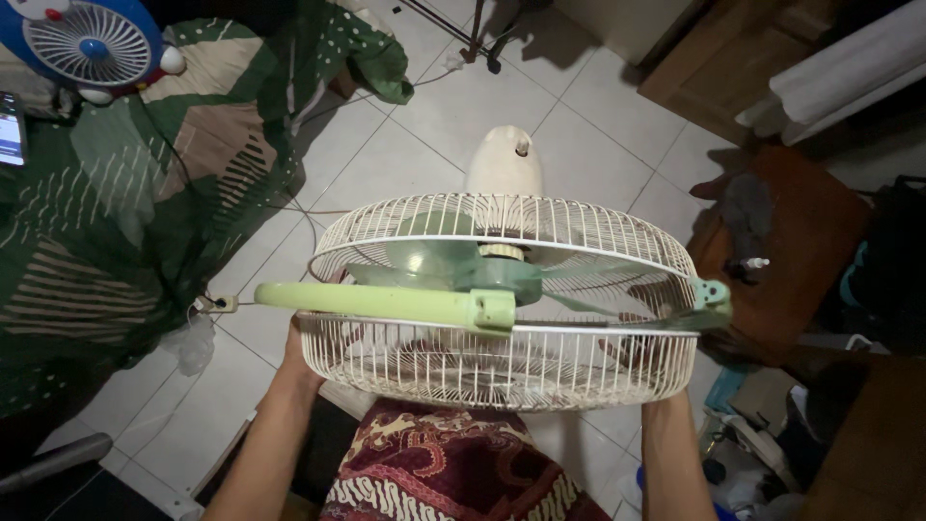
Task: The person assembles a standing electric fan by attaching the front protective cage to the fan head. They align the cage with the fan blades and secure it by fastening the side clips.
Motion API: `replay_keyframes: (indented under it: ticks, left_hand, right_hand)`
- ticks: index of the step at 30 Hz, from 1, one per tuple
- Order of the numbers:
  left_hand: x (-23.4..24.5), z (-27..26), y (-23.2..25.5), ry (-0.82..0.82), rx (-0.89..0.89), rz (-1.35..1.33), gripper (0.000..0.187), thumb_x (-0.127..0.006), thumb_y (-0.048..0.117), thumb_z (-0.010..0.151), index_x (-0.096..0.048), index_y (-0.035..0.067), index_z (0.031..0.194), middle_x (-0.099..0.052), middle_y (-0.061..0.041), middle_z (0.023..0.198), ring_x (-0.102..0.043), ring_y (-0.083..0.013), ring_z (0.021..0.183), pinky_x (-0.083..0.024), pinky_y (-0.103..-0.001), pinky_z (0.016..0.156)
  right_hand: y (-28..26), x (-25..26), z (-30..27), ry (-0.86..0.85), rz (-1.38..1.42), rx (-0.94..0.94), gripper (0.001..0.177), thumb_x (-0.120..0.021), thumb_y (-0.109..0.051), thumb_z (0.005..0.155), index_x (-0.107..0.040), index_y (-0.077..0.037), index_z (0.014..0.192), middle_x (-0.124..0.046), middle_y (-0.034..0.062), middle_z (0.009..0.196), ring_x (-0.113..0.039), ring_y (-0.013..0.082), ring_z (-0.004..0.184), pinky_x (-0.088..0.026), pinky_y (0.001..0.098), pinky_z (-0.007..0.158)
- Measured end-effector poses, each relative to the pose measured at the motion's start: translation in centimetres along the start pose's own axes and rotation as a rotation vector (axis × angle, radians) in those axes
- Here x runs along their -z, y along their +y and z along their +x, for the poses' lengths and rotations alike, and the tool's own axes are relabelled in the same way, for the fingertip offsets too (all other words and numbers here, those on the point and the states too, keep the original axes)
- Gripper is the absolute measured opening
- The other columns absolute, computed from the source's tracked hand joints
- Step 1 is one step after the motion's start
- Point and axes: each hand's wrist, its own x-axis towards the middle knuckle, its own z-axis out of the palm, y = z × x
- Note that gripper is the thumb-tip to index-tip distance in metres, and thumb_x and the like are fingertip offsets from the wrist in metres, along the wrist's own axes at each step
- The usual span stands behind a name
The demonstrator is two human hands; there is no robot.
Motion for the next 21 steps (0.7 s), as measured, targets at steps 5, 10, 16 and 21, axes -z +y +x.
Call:
replay_keyframes:
  ticks: [5,10,16,21]
  left_hand:
    - [1.4,1.5,-0.6,0.038,0.097,0.029,0.059,-0.044,0.042,0.095,-0.048,0.022,0.151,-0.063,-0.005,0.137,-0.069,-0.0202,0.107,-0.061,-0.038,0.084]
    - [3.0,2.6,-1.7,-0.260,0.026,-0.064,0.067,-0.055,0.028,0.097,-0.043,0.012,0.160,-0.060,-0.014,0.135,-0.066,-0.0275,0.108,-0.058,-0.042,0.092]
    - [2.5,1.4,-1.4,-0.284,-0.019,-0.055,0.069,-0.054,0.038,0.095,-0.044,0.010,0.158,-0.061,-0.020,0.134,-0.066,-0.0307,0.111,-0.057,-0.046,0.097]
    - [2.3,0.4,-1.6,-0.062,0.010,-0.015,0.067,-0.046,0.051,0.096,-0.051,0.011,0.150,-0.062,-0.010,0.138,-0.066,-0.0236,0.114,-0.052,-0.041,0.097]
  right_hand:
    - [1.1,1.9,-1.8,-0.010,0.043,-0.077,0.060,-0.063,-0.040,0.100,-0.048,-0.011,0.150,-0.050,0.0178,0.150,-0.056,0.0356,0.128,-0.055,0.0543,0.097]
    - [2.5,4.7,-3.2,-0.091,0.131,-0.138,0.058,-0.058,-0.040,0.103,-0.046,-0.009,0.152,-0.047,0.0200,0.153,-0.054,0.0369,0.130,-0.053,0.0550,0.099]
    - [2.9,5.8,-3.8,-0.456,0.469,-0.147,0.057,-0.052,-0.039,0.107,-0.045,-0.003,0.151,-0.047,0.0231,0.154,-0.053,0.0395,0.132,-0.049,0.0593,0.104]
    - [1.1,3.5,-4.2,-0.343,0.111,-0.021,0.053,-0.059,-0.038,0.100,-0.053,0.001,0.136,-0.057,0.0224,0.136,-0.060,0.0374,0.121,-0.053,0.0539,0.098]
